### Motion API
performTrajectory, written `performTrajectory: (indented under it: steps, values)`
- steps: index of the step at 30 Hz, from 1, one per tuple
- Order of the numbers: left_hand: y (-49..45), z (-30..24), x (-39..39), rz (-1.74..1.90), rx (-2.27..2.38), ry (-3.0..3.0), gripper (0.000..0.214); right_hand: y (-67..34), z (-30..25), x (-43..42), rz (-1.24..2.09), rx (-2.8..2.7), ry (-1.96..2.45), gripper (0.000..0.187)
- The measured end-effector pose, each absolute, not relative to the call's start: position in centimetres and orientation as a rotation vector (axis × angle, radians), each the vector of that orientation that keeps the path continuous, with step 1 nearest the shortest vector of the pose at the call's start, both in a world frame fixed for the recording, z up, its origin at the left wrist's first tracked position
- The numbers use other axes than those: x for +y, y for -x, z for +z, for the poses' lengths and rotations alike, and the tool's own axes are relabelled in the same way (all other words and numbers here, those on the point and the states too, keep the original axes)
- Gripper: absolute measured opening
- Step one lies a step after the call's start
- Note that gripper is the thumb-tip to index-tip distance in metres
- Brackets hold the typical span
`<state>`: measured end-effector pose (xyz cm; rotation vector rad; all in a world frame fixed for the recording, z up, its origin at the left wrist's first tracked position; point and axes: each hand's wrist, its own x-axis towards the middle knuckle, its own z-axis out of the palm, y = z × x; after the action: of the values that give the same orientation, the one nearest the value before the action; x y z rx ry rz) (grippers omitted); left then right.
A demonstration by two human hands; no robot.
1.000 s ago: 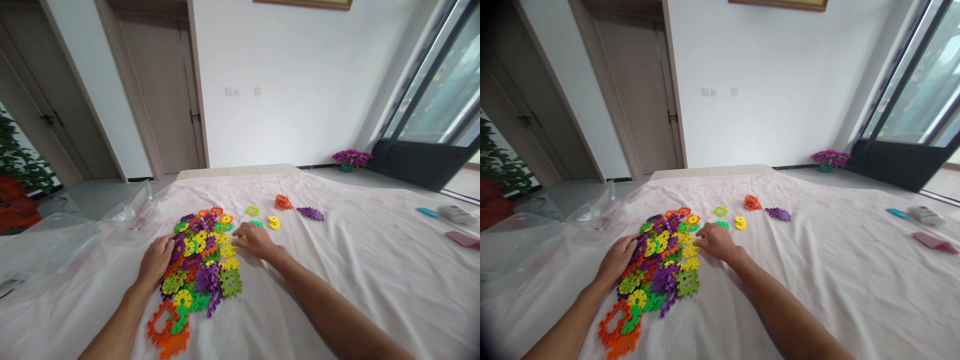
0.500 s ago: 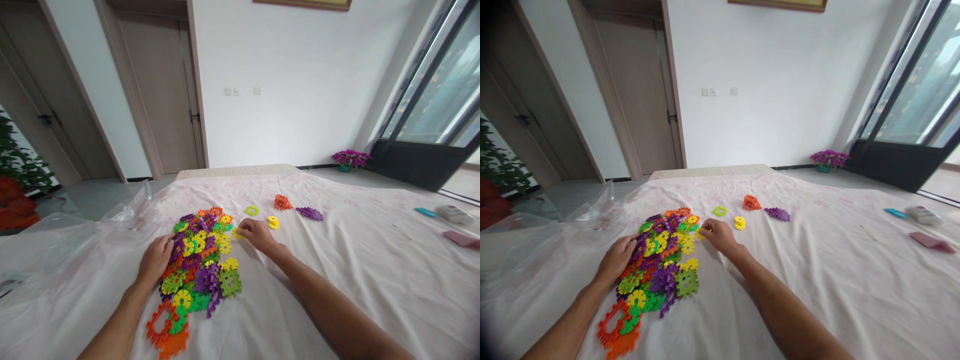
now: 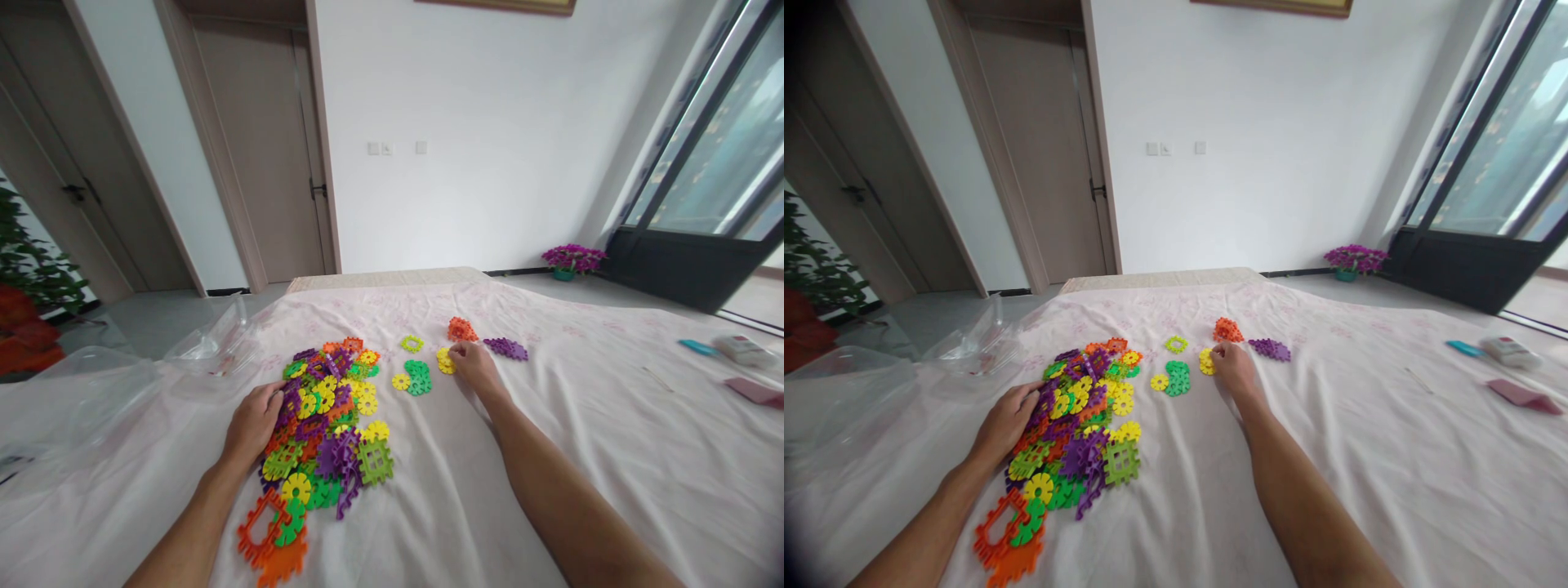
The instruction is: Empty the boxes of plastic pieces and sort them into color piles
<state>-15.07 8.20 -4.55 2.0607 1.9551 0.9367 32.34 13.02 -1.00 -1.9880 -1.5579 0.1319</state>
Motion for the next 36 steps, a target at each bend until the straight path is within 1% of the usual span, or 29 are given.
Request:
performTrajectory:
  steps: [3,6,10,15,17,21,24,31,36]
  values:
    - [15.0,-4.5,8.2,0.935,1.958,-2.069,0.048,-32.1,-1.0,12.9,0.043,-1.550,2.008,0.020]
    - [15.0,-4.4,8.1,0.955,1.964,-2.077,0.048,-30.8,-0.5,12.8,-0.022,-1.603,1.929,0.020]
    - [14.9,-4.4,8.1,0.972,1.954,-2.079,0.048,-27.8,0.3,12.1,0.010,-1.915,1.669,0.017]
    - [15.0,-4.5,8.2,0.936,1.952,-2.062,0.047,-24.5,0.5,10.5,-0.022,-2.259,1.459,0.025]
    - [15.1,-4.6,8.2,0.928,1.953,-2.069,0.047,-23.7,0.4,10.1,-0.016,-2.295,1.429,0.024]
    - [15.2,-4.7,8.3,0.933,1.956,-2.076,0.047,-23.2,0.4,10.1,0.063,-2.238,1.376,0.015]
    - [15.2,-4.7,8.3,0.945,1.959,-2.081,0.047,-23.9,0.5,10.9,0.123,-2.089,1.427,0.018]
    - [15.2,-4.7,8.3,0.947,1.966,-2.085,0.048,-28.8,0.6,12.7,0.147,-1.543,1.888,0.024]
    - [15.2,-4.7,8.4,0.961,1.966,-2.081,0.047,-31.2,-0.3,12.9,0.140,-1.538,2.012,0.020]
